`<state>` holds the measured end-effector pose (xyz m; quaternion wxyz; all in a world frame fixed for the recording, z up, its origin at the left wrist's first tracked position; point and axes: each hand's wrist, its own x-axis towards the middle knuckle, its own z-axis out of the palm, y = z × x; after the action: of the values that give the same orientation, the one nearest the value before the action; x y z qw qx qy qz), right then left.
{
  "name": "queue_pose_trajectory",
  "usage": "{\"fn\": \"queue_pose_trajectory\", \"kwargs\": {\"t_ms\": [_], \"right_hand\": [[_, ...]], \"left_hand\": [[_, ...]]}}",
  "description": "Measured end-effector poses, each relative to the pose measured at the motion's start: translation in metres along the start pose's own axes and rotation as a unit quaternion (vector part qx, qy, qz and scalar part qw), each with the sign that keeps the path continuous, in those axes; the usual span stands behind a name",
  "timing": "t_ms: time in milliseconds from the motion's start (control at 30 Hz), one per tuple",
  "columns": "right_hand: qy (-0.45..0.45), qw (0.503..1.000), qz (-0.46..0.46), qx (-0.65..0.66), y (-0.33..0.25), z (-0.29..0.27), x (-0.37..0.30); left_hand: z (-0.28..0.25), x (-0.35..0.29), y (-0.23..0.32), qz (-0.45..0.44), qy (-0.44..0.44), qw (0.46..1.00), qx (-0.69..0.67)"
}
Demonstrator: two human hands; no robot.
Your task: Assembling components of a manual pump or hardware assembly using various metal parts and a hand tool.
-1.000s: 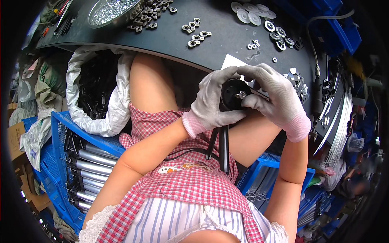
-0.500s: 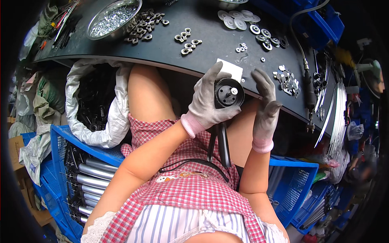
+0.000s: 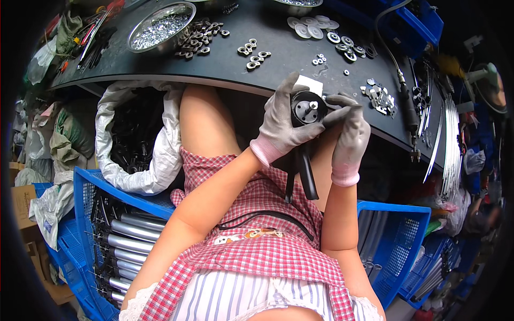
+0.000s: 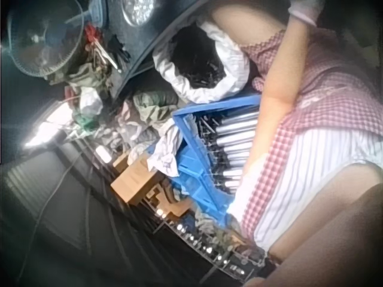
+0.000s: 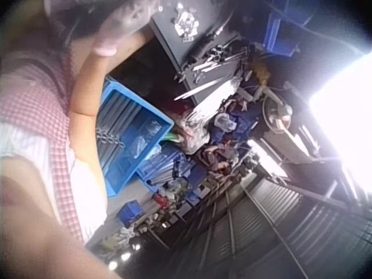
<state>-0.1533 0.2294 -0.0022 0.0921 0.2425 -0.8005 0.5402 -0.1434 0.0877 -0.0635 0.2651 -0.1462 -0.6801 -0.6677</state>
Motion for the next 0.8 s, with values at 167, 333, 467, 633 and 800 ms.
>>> {"fn": "queue_pose_trajectory", "kwargs": {"t_ms": [167,333,467,633,800], "right_hand": [[0.067,0.996,0.026,0.059,0.001,-0.004,-0.008],[-0.007,0.999,0.012,0.039,0.007,-0.013,-0.003],[0.098,0.995,-0.023,-0.012,0.005,-0.001,0.001],[-0.030,0.995,0.006,0.093,0.010,-0.017,0.001],[0.014,0.992,-0.110,-0.057,-0.002,-0.007,0.013]], "left_hand": [[0.000,0.001,-0.002,-0.014,0.002,1.000,-0.025],[0.001,0.000,-0.003,-0.011,0.004,1.000,-0.025],[0.002,0.002,0.000,-0.014,0.003,1.000,-0.016],[-0.002,0.001,-0.002,0.002,-0.001,1.000,-0.017],[-0.003,0.001,-0.003,0.013,-0.013,1.000,0.000]]}}
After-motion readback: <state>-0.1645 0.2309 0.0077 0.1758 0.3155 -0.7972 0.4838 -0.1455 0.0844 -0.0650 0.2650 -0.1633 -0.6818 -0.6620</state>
